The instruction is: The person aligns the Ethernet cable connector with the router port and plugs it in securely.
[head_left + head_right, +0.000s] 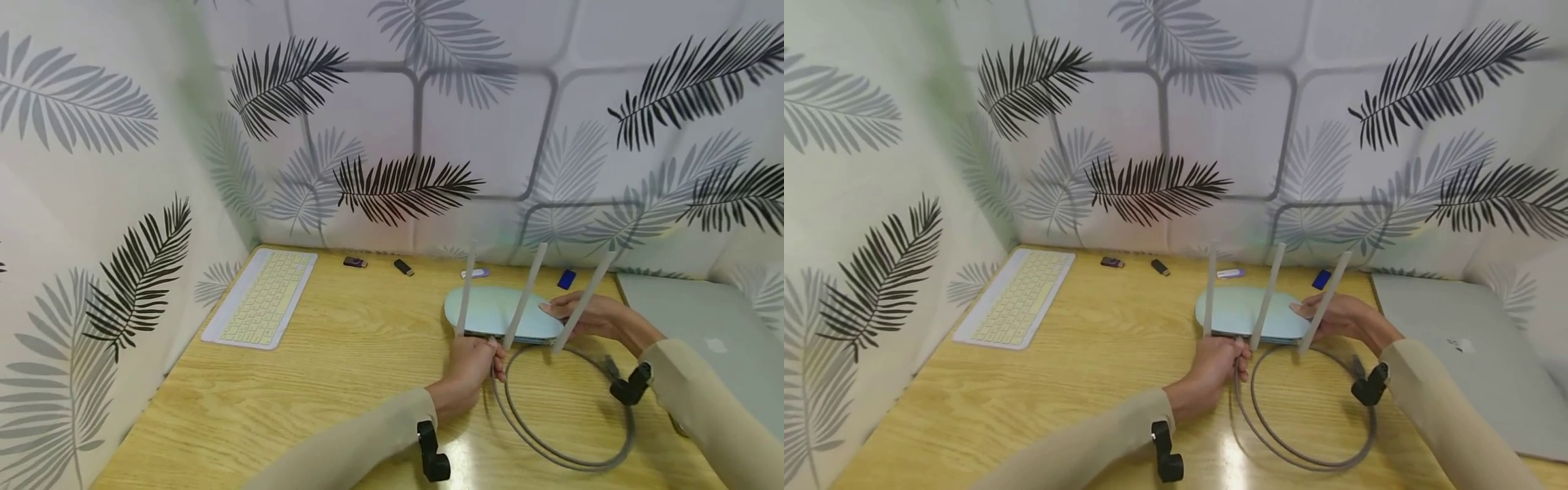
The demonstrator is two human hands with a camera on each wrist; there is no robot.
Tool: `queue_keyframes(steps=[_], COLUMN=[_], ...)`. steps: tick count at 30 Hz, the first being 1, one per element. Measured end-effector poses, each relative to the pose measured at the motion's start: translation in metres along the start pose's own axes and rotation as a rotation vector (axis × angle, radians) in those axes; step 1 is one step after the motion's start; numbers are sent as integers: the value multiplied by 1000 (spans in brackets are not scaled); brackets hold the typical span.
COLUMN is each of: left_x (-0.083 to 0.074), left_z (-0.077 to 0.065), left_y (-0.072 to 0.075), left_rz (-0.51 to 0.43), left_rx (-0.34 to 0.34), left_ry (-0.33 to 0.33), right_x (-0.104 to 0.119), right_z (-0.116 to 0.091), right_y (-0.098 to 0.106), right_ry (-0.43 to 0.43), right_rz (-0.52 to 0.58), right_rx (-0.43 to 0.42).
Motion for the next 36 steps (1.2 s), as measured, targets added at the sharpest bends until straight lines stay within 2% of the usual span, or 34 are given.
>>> queue_keyframes(steps=[3, 6, 10, 14, 20, 23, 26, 28, 30, 32, 34, 35, 36], left_x=[-1, 0, 3, 7, 6, 6, 3, -3, -11, -19, -26, -28, -29], left_z=[4, 7, 8, 5, 2, 4, 5, 2, -5, -19, -34, -42, -49], left_y=[-1, 1, 10, 18, 20, 19, 22, 26, 30, 31, 26, 23, 18], left_rz=[11, 0, -78, -125, -18, 0, 57, 215, 533, 925, 1295, 1425, 1502], left_rx=[-28, -18, 86, 161, 159, 149, 195, 263, 329, 324, 239, 175, 142], left_ry=[5, 4, 5, 39, 20, 28, 24, -25, -173, -416, -691, -817, -904], right_x=[-2, -3, -2, -1, -3, -5, -7, -7, -7, -7, -6, -6, -6], right_z=[0, 2, 6, 8, 7, 7, 5, 4, 2, 1, 1, 1, 0], right_y=[1, 0, -6, -11, -9, -8, -8, -9, -11, -12, -13, -13, -12], right_ry=[5, 17, 22, 13, -4, -12, 10, 23, 27, 26, 18, 13, 9], right_rz=[5, 25, 45, 29, 37, 68, 82, 90, 116, 134, 148, 153, 150], right_rx=[1, 4, -12, -20, -15, -16, -11, -18, -17, -17, -25, -31, -37])
Point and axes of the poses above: each hand's wrist, its own z-axis towards the middle knuckle, its own y-axis out of the back of the hand, x = y × z, the point moved 3 cm from there along z, towards the middle knuckle, and after that the axes turned 5 degrees about x, right-handed, at the moved point
